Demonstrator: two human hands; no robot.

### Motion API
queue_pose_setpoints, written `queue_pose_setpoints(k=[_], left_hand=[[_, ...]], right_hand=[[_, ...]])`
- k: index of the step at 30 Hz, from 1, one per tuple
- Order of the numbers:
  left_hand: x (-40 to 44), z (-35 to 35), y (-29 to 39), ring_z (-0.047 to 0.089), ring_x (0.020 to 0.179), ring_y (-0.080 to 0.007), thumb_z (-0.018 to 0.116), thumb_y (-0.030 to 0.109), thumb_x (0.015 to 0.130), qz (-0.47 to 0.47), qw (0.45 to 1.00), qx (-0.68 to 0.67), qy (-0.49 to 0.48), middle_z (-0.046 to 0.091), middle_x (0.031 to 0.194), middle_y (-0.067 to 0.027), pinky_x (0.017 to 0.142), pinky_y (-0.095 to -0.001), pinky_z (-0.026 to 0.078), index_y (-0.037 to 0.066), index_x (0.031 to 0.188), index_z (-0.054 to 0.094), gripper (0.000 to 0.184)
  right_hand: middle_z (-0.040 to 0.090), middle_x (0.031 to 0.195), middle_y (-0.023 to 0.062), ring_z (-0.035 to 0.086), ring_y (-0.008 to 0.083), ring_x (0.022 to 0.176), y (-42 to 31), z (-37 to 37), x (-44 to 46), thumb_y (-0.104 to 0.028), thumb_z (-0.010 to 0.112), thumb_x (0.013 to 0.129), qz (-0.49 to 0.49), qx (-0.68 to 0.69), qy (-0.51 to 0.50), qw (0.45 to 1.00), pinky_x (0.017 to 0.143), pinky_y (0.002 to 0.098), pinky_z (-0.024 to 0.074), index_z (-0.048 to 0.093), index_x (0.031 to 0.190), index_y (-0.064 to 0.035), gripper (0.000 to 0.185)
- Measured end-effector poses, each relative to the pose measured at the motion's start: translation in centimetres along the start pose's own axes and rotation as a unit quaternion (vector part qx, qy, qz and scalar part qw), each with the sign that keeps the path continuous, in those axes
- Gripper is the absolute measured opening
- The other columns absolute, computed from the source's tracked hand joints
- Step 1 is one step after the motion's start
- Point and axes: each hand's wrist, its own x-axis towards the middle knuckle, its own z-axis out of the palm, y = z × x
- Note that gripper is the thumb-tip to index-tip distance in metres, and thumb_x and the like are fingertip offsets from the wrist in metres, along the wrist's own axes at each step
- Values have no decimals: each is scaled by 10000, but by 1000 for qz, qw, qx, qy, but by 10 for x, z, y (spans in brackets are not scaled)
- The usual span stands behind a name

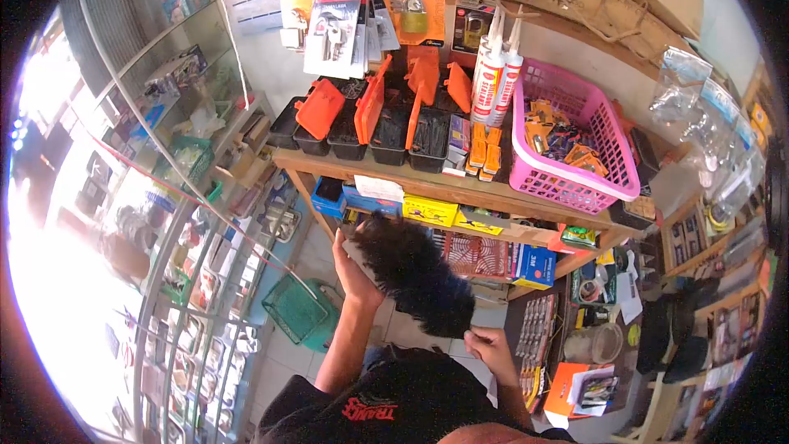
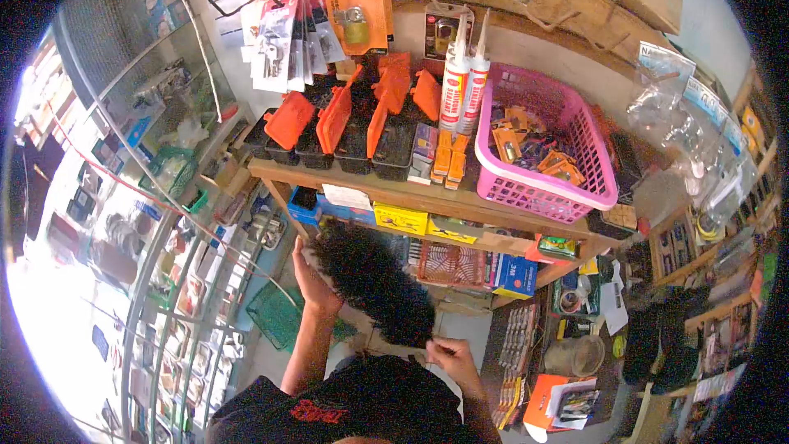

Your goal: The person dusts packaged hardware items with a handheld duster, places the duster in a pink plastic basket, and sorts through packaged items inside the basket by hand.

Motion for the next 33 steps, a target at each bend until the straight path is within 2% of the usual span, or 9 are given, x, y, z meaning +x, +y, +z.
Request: queue_pose_setpoints(k=[5, 8, 14, 16, 18, 23, 27, 30, 33], left_hand=[[-22, -35, -14, 569, 1112, -362, 329, 599, 945, -11, 994, -27, -108, 588, 1258, -169, 1012, -486, 423, 25, 1276, 527, 691], [-39, -50, -14, 513, 1189, -420, 336, 569, 954, 33, 999, 14, -9, 575, 1276, -167, 1018, -519, 403, 67, 1235, 564, 619], [-56, -23, -15, 563, 1156, -288, 388, 548, 941, 75, 957, 111, 258, 613, 1234, -115, 1023, -442, 415, 49, 1215, 584, 602], [-63, -40, -14, 569, 1143, -296, 406, 550, 929, 58, 980, 75, 176, 626, 1215, -109, 1026, -444, 413, 36, 1222, 593, 621], [-63, -45, -20, 576, 1134, -297, 401, 554, 929, 62, 990, 33, 119, 637, 1197, -107, 1013, -445, 428, 31, 1209, 606, 628], [-69, -40, -39, 578, 1117, -340, 357, 548, 940, 56, 974, 89, 203, 624, 1205, -161, 1033, -442, 404, 4, 1260, 554, 661], [-66, -48, -43, 578, 1117, -347, 337, 575, 938, -58, 998, 29, -5, 626, 1197, -169, 1010, -449, 426, 2, 1247, 559, 688], [-61, -22, -51, 578, 1120, -340, 352, 571, 936, -15, 990, 50, 130, 615, 1208, -179, 1024, -442, 420, 8, 1251, 558, 678], [-48, -50, -59, 582, 1105, -351, 358, 550, 941, -18, 998, 53, 43, 594, 1236, -194, 1014, -451, 435, 22, 1205, 576, 629]], right_hand=[[528, 621, -25, 453, 45, 557, 11, -33, 5, -132, 613, 941, 55, 3, -178, 982, 488, 225, 325, 606, 728, 4, 253], [553, 652, -16, 470, 49, 568, 8, -37, 6, -119, 614, 937, 36, -24, -83, 996, 496, 225, 342, 628, 776, 10, 208], [526, 652, -11, 434, 42, 558, 47, -51, 29, -125, 600, 942, 36, 25, -161, 986, 497, 219, 328, 598, 751, -1, 228], [513, 644, -11, 423, 42, 550, 54, -50, 20, -122, 587, 947, 76, 29, -235, 969, 495, 218, 329, 584, 738, -9, 237], [505, 639, -14, 413, 48, 540, 56, -52, 8, -123, 572, 954, 101, 65, -196, 973, 486, 221, 322, 587, 751, -18, 228], [478, 628, -12, 384, 47, 529, 68, -56, -8, -108, 556, 955, 93, 72, -145, 982, 469, 224, 284, 567, 753, -13, 225], [446, 609, -20, 364, 49, 510, 65, -61, -22, -106, 549, 956, 99, 62, -183, 976, 464, 230, 273, 540, 729, -14, 245], [440, 595, -23, 369, 50, 505, 67, -61, -23, -100, 554, 952, 21, 73, -88, 993, 468, 234, 274, 540, 728, -11, 242], [461, 607, -24, 393, 56, 517, 69, -57, -34, -90, 566, 945, 78, 116, -99, 985, 480, 231, 285, 551, 739, -12, 222]])
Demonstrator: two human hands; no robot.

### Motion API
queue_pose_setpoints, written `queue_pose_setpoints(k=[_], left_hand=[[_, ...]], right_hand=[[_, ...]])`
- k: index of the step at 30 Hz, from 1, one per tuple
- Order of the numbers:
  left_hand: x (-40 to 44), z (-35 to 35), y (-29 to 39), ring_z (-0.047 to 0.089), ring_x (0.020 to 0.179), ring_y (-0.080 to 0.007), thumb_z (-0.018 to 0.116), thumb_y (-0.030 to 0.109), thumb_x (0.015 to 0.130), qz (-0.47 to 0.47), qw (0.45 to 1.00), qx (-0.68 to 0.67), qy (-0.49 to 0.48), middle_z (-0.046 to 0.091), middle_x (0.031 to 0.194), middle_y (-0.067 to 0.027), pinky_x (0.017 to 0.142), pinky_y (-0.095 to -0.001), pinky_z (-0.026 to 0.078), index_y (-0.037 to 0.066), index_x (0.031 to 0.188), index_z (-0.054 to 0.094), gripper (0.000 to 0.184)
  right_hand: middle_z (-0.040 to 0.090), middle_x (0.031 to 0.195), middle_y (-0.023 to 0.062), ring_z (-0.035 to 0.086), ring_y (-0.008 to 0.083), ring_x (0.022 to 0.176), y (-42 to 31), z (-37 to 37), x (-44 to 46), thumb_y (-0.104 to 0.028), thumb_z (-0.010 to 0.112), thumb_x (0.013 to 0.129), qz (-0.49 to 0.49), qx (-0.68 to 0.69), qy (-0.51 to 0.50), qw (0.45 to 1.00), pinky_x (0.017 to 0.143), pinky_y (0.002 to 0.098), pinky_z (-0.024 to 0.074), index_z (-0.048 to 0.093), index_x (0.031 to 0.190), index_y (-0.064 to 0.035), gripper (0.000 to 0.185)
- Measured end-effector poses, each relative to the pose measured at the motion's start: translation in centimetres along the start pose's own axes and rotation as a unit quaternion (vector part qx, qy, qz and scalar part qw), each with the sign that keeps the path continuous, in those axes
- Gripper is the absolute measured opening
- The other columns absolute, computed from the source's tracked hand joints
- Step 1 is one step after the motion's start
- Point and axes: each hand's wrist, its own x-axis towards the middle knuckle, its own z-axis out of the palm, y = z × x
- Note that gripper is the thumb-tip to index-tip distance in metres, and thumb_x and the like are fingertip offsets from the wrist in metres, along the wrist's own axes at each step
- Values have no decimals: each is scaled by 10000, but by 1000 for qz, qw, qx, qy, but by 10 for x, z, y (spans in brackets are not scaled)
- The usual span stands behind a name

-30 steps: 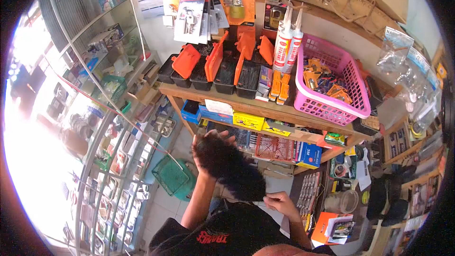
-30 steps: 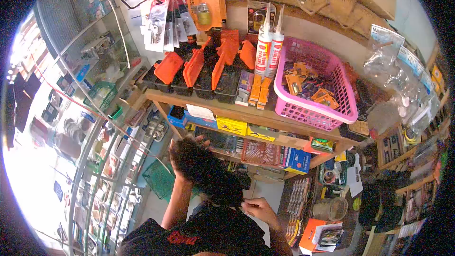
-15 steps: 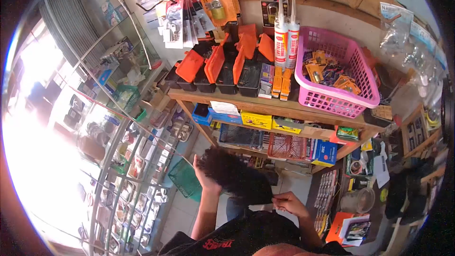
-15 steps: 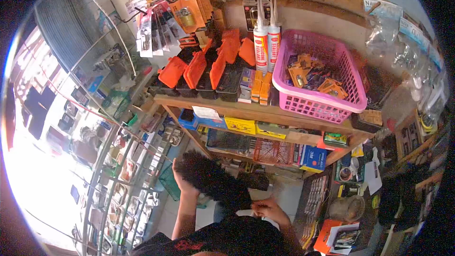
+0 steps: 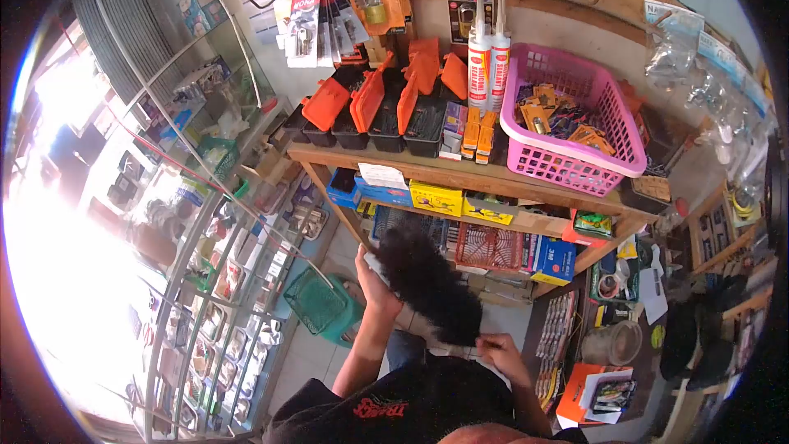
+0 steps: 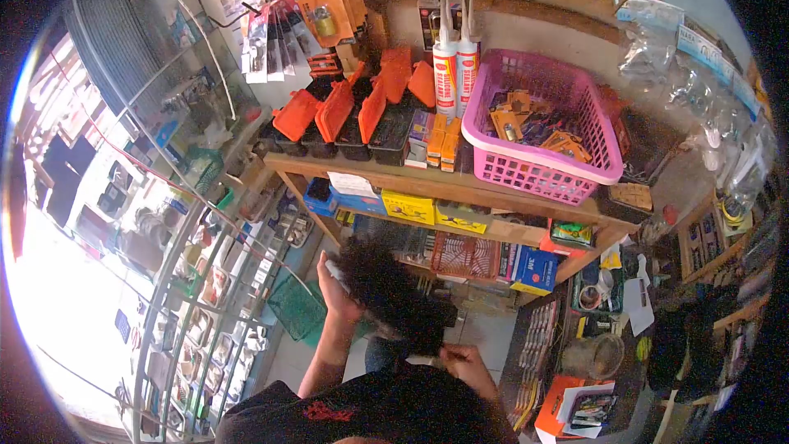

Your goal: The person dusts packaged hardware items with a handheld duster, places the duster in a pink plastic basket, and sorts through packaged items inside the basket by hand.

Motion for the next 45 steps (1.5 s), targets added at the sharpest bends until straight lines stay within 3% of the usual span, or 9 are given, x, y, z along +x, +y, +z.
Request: queue_pose_setpoints(k=[5, 6, 10, 13, 23, 29, 36, 40, 45], left_hand=[[5, 7, -4, 587, 1083, -362, 374, 523, 940, -23, 987, -37, -156, 592, 1238, -185, 1006, -464, 439, 32, 1220, 572, 599], [0, 31, -8, 587, 1083, -366, 362, 519, 946, 4, 1000, -4, -24, 601, 1226, -172, 1006, -464, 438, 35, 1240, 566, 602], [4, 35, -21, 592, 1073, -344, 337, 493, 966, 7, 999, -5, 34, 629, 1180, -155, 1002, -449, 441, 33, 1233, 574, 583], [8, 14, -28, 600, 1050, -317, 337, 496, 969, -66, 973, -24, -220, 629, 1192, -144, 987, -443, 449, 39, 1242, 572, 581], [-9, 44, -17, 580, 1090, -308, 357, 476, 951, -4, 997, 9, 82, 618, 1224, -113, 992, -427, 442, 71, 1199, 607, 537], [9, 19, 3, 583, 1066, -302, 355, 478, 973, -15, 996, 35, -86, 628, 1183, -79, 962, -454, 453, 84, 1268, 569, 537], [20, 68, 9, 576, 1115, -319, 339, 503, 968, -23, 999, 23, 9, 576, 1305, -133, 993, -464, 441, 53, 1314, 536, 601], [64, 48, 44, 591, 1099, -360, 351, 540, 947, -59, 963, 0, -265, 569, 1295, -189, 1016, -495, 425, 18, 1307, 525, 657], [46, 84, 55, 555, 1176, -338, 379, 544, 937, -29, 996, -30, -83, 588, 1277, -149, 1049, -513, 390, 55, 1264, 561, 616]], right_hand=[[475, 627, -25, 401, 56, 526, 10, -3, -4, -92, 594, 939, -15, 4, 11, 1000, 467, 230, 298, 584, 769, -13, 188], [476, 630, -24, 399, 56, 528, 11, -5, -2, -90, 595, 938, -29, 16, 25, 999, 469, 229, 299, 594, 783, -8, 176], [490, 641, -19, 391, 60, 530, 14, -15, -8, -77, 594, 932, 14, 25, 24, 999, 478, 228, 307, 637, 853, 11, 127], [498, 645, -18, 394, 63, 528, 3, -16, -10, -74, 593, 927, 55, -3, 40, 998, 479, 229, 311, 649, 869, 14, 120], [468, 614, -33, 402, 59, 525, 10, 3, 10, -194, 589, 951, -48, -16, 25, 998, 476, 228, 295, 575, 737, -35, 267], [467, 608, -36, 406, 61, 555, 22, 12, 35, -210, 590, 951, -90, -51, 12, 995, 512, 237, 308, 540, 686, -39, 320], [472, 603, -32, 432, 53, 570, 23, 22, 45, -194, 626, 938, -181, -118, 116, 969, 525, 239, 333, 563, 693, -21, 306], [483, 617, -33, 437, 56, 571, 9, 32, 51, -165, 620, 936, -149, -146, 123, 970, 527, 240, 337, 573, 696, -23, 283], [515, 631, -28, 464, 55, 614, 9, 31, 80, -155, 617, 940, -264, -205, 132, 933, 544, 240, 356, 592, 716, -26, 260]])
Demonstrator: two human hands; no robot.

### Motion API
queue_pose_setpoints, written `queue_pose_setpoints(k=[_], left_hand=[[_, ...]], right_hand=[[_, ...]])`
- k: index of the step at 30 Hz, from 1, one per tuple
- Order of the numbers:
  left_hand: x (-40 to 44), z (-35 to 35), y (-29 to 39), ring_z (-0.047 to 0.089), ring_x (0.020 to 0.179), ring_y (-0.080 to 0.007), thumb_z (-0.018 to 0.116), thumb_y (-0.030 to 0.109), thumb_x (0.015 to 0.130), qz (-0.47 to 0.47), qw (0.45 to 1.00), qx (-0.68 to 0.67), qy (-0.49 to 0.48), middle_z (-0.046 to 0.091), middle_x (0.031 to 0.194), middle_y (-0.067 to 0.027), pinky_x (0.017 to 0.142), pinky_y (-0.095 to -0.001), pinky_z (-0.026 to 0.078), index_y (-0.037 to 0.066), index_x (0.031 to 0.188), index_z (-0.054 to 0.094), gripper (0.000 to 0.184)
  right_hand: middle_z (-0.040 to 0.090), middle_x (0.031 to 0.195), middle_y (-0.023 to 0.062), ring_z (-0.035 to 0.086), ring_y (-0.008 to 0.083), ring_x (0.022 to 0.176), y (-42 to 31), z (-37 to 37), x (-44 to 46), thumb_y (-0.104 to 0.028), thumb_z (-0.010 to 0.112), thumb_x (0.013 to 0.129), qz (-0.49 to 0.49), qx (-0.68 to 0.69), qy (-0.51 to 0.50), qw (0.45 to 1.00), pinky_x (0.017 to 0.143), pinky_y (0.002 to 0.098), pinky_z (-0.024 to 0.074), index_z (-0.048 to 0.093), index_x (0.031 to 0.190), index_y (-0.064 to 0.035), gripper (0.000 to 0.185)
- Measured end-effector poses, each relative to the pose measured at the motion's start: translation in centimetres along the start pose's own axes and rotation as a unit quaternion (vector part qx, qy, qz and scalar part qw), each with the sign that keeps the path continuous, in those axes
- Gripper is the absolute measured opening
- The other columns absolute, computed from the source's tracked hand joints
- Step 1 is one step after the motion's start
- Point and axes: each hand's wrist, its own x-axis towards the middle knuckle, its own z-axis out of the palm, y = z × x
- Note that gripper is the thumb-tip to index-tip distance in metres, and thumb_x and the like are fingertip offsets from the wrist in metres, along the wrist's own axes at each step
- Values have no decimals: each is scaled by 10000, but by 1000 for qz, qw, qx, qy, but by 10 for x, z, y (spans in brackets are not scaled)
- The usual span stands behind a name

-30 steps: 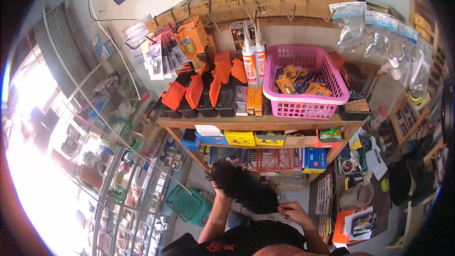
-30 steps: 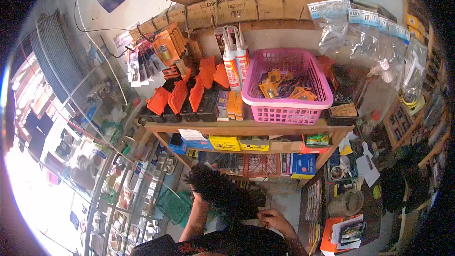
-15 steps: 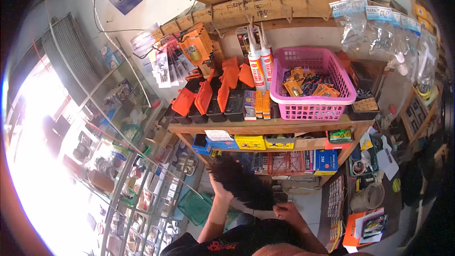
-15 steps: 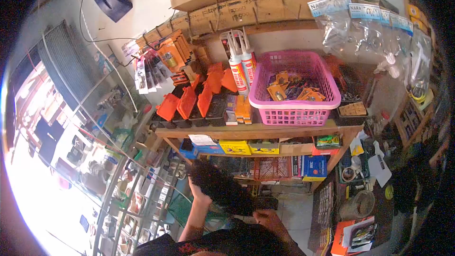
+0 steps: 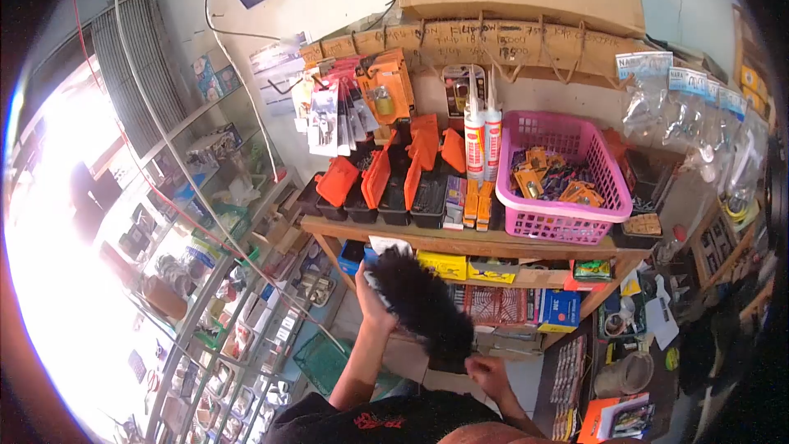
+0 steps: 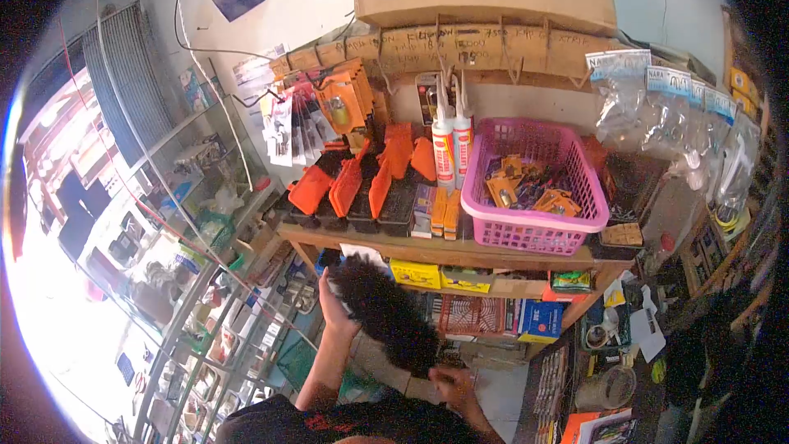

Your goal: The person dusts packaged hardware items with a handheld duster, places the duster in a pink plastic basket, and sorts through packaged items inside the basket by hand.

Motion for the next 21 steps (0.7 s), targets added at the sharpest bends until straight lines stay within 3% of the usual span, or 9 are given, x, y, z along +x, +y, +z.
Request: queue_pose_setpoints(k=[1, 2, 4, 5, 8, 11, 14, 17, 21], left_hand=[[4, -22, 4, 552, 1176, -336, 381, 539, 941, 4, 998, 5, -58, 588, 1280, -138, 1049, -537, 378, 65, 1251, 569, 596], [15, -55, 7, 550, 1176, -335, 384, 534, 945, 7, 993, 14, -119, 588, 1283, -128, 1049, -561, 365, 75, 1238, 576, 577], [22, -99, 4, 556, 1156, -327, 356, 506, 959, 182, 931, 308, -74, 599, 1265, -117, 1040, -591, 356, 83, 1231, 571, 547], [16, -94, 14, 556, 1155, -320, 344, 489, 966, 33, 992, -30, -118, 599, 1263, -116, 1043, -589, 354, 95, 1244, 564, 529], [-12, -29, 16, 553, 1117, -415, 369, 514, 939, 103, 983, 121, 96, 621, 1190, -175, 995, -574, 398, 75, 1177, 591, 546], [-1, -114, 32, 571, 1085, -398, 337, 489, 940, 139, 983, 105, 49, 632, 1159, -168, 987, -527, 425, 52, 1177, 588, 557], [-33, -103, 40, 587, 1042, -396, 312, 455, 956, 115, 989, -18, 92, 635, 1132, -170, 944, -513, 465, 49, 1185, 590, 542], [-44, -81, 59, 582, 1122, -304, 354, 498, 950, 169, 970, 90, 152, 610, 1218, -158, 1018, -465, 433, 46, 1261, 548, 582], [-34, -164, 76, 580, 1107, -371, 400, 520, 932, 158, 974, 131, 90, 632, 1196, -135, 971, -533, 443, 78, 1212, 591, 557]], right_hand=[[526, 635, -16, 455, 56, 616, -10, 2, -1, -150, 611, 948, 137, 74, -57, 986, 552, 238, 363, 596, 723, -27, 257], [522, 633, -16, 452, 57, 611, -15, 3, 3, -144, 608, 949, 139, 73, -81, 984, 549, 241, 362, 597, 726, -28, 251], [516, 631, -16, 444, 58, 602, -21, 7, 12, -130, 602, 951, 140, 74, -130, 979, 542, 246, 360, 599, 733, -30, 240], [520, 652, -15, 441, 66, 599, -25, 6, 18, -148, 602, 956, 171, 74, -129, 974, 531, 258, 351, 607, 750, -27, 239], [530, 676, -14, 444, 76, 604, -10, 20, 25, -194, 599, 967, 237, 248, -85, 936, 527, 267, 339, 611, 753, -22, 275], [496, 664, -27, 396, 67, 592, -17, 42, 36, -231, 593, 972, 267, 156, -198, 930, 536, 275, 322, 608, 742, -34, 304], [464, 633, -26, 390, 67, 584, -10, 55, 37, -266, 614, 963, 271, 157, -212, 926, 584, 299, 360, 570, 702, -44, 346], [467, 624, -20, 408, 75, 578, -32, 61, 53, -273, 619, 961, 301, 181, -222, 910, 594, 302, 372, 561, 695, -45, 356], [470, 614, -13, 398, 75, 543, -47, 73, 57, -268, 598, 975, 333, 147, -278, 889, 556, 277, 348, 564, 704, -41, 355]])
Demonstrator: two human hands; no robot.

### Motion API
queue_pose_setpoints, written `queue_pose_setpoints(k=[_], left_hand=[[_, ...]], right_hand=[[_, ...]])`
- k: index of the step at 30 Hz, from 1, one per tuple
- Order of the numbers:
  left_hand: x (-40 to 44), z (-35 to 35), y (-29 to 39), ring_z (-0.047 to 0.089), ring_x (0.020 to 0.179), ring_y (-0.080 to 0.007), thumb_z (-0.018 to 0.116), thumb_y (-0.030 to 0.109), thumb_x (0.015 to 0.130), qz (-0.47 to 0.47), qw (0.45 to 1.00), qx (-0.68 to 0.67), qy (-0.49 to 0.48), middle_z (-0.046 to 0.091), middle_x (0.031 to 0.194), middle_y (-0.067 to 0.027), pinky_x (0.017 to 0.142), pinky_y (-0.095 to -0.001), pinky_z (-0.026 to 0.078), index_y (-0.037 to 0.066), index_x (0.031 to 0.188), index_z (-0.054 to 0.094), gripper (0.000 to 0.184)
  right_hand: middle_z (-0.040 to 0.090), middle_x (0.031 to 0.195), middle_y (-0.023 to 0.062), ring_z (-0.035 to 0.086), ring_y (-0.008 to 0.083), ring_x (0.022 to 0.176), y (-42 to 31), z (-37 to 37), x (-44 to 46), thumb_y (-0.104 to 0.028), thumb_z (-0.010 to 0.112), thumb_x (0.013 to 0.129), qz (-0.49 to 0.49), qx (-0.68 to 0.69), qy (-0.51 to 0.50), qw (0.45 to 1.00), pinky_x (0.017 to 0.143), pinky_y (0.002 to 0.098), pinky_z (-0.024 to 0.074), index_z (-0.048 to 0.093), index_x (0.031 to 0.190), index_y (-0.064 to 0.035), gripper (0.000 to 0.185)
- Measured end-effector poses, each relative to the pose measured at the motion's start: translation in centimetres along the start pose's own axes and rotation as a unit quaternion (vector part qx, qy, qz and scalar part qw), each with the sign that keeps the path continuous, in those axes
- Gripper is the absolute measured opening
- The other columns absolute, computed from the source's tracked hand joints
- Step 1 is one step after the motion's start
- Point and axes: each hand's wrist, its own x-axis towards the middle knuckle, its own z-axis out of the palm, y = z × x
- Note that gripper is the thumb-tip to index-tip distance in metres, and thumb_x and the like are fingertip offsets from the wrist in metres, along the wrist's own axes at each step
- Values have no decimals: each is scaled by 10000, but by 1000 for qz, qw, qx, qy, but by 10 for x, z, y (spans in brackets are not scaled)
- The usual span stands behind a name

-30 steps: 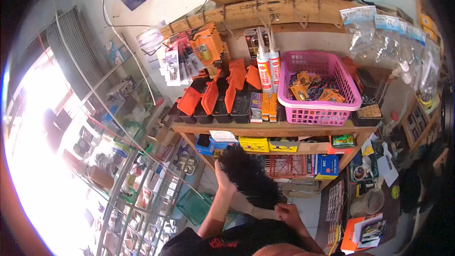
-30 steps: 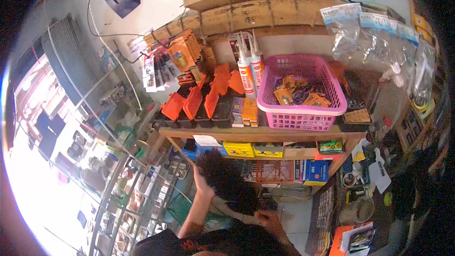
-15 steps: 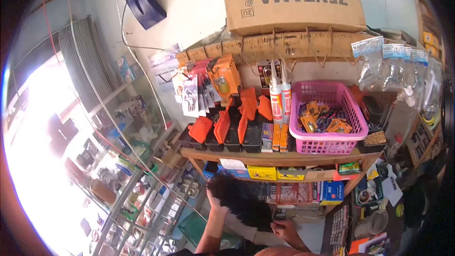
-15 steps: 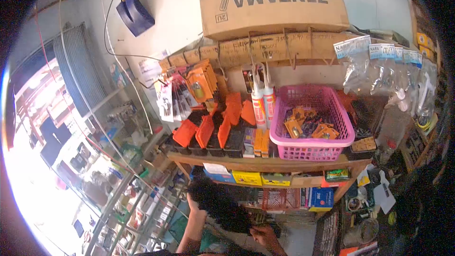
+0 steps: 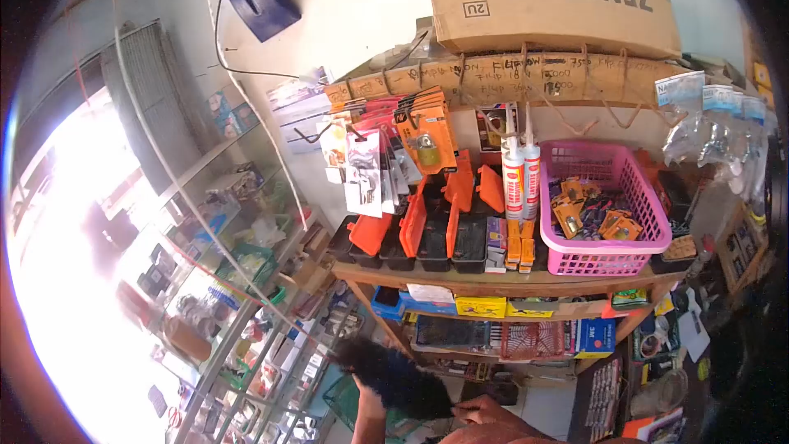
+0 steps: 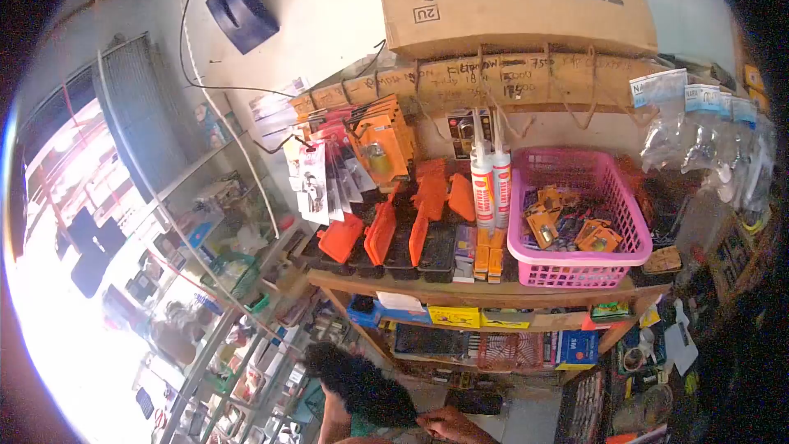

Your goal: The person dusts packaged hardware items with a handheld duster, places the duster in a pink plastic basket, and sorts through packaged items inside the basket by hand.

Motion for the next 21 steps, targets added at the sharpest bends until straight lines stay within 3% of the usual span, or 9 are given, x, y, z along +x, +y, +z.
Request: queue_pose_setpoints(k=[4, 7, 11, 14, 16, 17, 18, 20, 21], left_hand=[[8, 12, 5, 578, 1123, -333, 416, 542, 928, -16, 998, -14, -63, 623, 1222, -94, 966, -519, 444, 105, 1274, 561, 577], [22, 60, 24, 580, 1092, -314, 397, 550, 940, -51, 987, 40, 149, 612, 1203, -164, 980, -444, 448, 20, 1268, 560, 644], [59, -5, 11, 559, 1141, -333, 379, 495, 947, -65, 978, -97, -174, 595, 1250, -121, 1014, -469, 419, 67, 1293, 554, 577], [74, -15, 17, 551, 1144, -331, 377, 493, 947, -43, 988, -90, -116, 579, 1261, -124, 1011, -459, 423, 68, 1304, 536, 577], [68, 34, 48, 543, 1147, -338, 384, 529, 944, -70, 997, -44, 10, 566, 1271, -138, 1012, -471, 418, 73, 1317, 521, 605], [64, 47, 59, 540, 1148, -342, 387, 547, 942, -82, 994, -20, 74, 560, 1276, -145, 1012, -476, 416, 75, 1324, 513, 620], [69, 27, 54, 534, 1153, -339, 382, 542, 950, -99, 989, -101, 49, 565, 1270, -134, 1014, -478, 410, 82, 1333, 507, 612], [90, -6, 44, 536, 1156, -323, 370, 507, 958, -78, 991, 111, -5, 565, 1276, -117, 1012, -470, 414, 86, 1338, 504, 583], [92, -20, 45, 536, 1158, -317, 363, 486, 961, -133, 989, -37, -58, 562, 1282, -109, 1005, -463, 423, 90, 1336, 505, 564]], right_hand=[[480, 603, -12, 394, 71, 514, 1, 8, 18, -276, 582, 985, -22, -42, 90, 995, 515, 264, 326, 578, 717, -37, 359], [506, 605, -17, 418, 56, 530, -7, 19, 23, -257, 596, 976, -44, 34, 144, 988, 503, 263, 331, 606, 726, -34, 335], [531, 617, -22, 440, 34, 562, -21, 42, 25, -222, 610, 966, -113, -47, 91, 988, 501, 239, 347, 651, 796, -17, 270], [548, 652, -31, 467, 35, 591, -28, 51, 35, -209, 604, 969, -162, -63, 182, 968, 522, 225, 374, 681, 955, 5, 229], [592, 677, 24, 506, 77, 613, -24, 51, 49, -233, 597, 975, -215, -57, 200, 954, 573, 273, 433, 613, 1229, 25, 362], [592, 677, 23, 506, 74, 615, -21, 54, 53, -230, 596, 976, -209, -76, 180, 958, 570, 273, 433, 613, 1227, 27, 360], [592, 677, 22, 507, 71, 617, -18, 58, 57, -226, 595, 977, -201, -94, 158, 962, 568, 274, 432, 612, 1226, 30, 358], [579, 728, -17, 492, 44, 640, -26, 66, 61, -148, 596, 968, -154, -84, 94, 980, 540, 221, 402, 643, 1200, -4, 277], [584, 739, -14, 494, 45, 646, -32, 71, 61, -146, 596, 967, -149, -98, 114, 977, 542, 222, 403, 641, 1203, -4, 278]])
